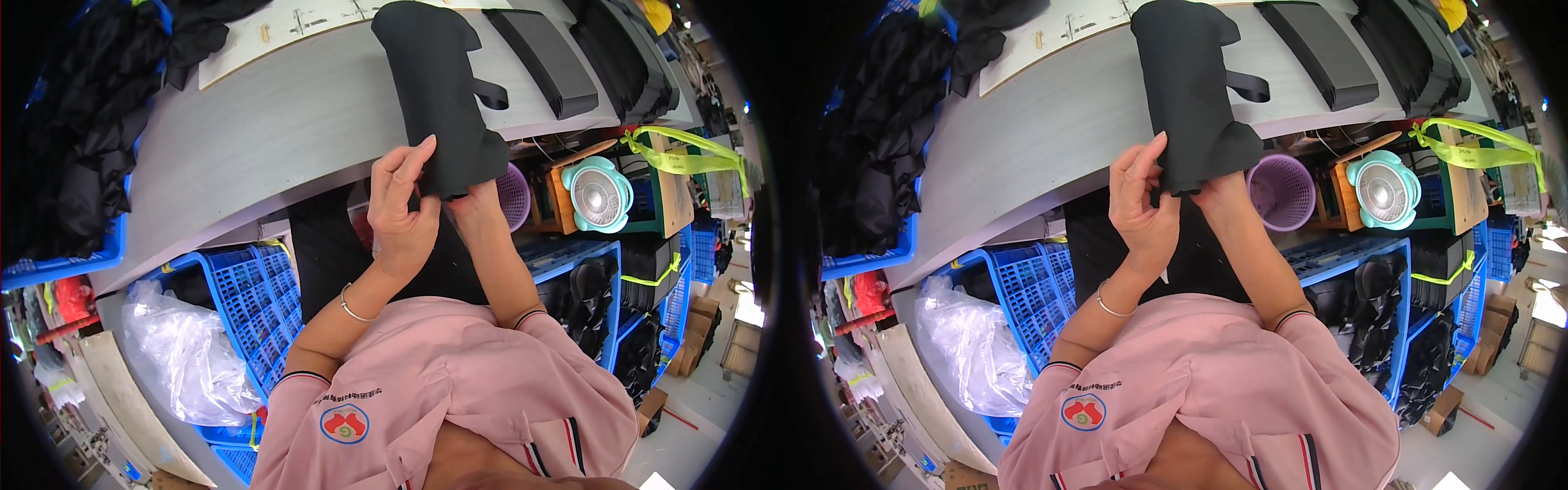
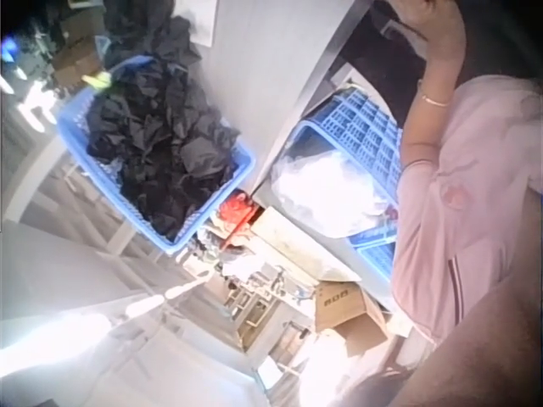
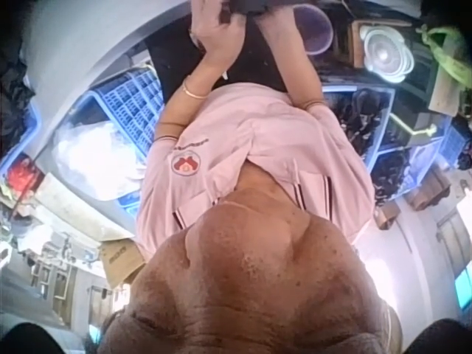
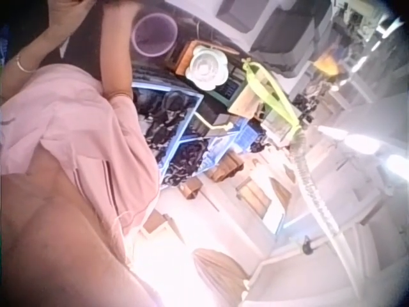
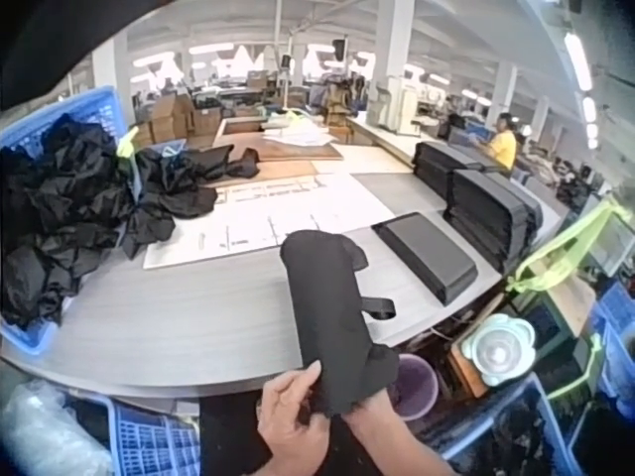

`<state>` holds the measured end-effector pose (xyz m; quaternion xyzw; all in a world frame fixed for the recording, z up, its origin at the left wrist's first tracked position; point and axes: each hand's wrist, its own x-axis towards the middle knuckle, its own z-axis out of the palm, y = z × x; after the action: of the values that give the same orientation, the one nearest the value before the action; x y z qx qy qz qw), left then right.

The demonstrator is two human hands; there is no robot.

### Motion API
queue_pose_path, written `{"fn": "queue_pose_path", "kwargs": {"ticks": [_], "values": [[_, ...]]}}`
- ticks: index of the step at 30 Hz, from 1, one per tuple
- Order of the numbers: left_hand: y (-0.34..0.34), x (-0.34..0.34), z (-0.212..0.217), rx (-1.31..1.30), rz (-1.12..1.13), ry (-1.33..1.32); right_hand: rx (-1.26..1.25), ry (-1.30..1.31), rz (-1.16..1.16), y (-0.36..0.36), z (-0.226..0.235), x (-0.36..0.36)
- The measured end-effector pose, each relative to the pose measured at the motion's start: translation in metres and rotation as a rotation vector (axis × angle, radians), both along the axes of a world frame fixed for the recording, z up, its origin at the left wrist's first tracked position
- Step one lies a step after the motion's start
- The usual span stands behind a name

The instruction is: Inspecting and organizing black fabric sleeves or components in a manufacturing workshop.

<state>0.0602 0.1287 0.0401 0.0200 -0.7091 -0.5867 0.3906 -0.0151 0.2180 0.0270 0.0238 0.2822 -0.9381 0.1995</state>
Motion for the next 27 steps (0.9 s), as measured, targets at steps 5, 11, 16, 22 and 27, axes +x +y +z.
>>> {"fn": "queue_pose_path", "kwargs": {"ticks": [5, 11, 16, 22, 27], "values": [[-0.001, 0.0, -0.002, 0.022, 0.006, 0.018, -0.037, 0.127, 0.026, -0.003, -0.004, 0.0], [-0.006, 0.003, -0.003, -0.022, 0.014, -0.008, -0.049, 0.152, 0.023, -0.005, -0.008, 0.0], [-0.008, 0.004, -0.005, -0.045, 0.014, 0.007, 0.072, 0.086, -0.038, -0.007, -0.011, -0.001], [-0.014, 0.014, -0.011, -0.012, -0.034, 0.017, 0.005, 0.114, 0.016, -0.006, -0.028, -0.006], [-0.025, 0.019, -0.029, -0.077, 0.053, -0.13, 0.072, 0.142, -0.181, -0.016, -0.048, -0.001]]}}
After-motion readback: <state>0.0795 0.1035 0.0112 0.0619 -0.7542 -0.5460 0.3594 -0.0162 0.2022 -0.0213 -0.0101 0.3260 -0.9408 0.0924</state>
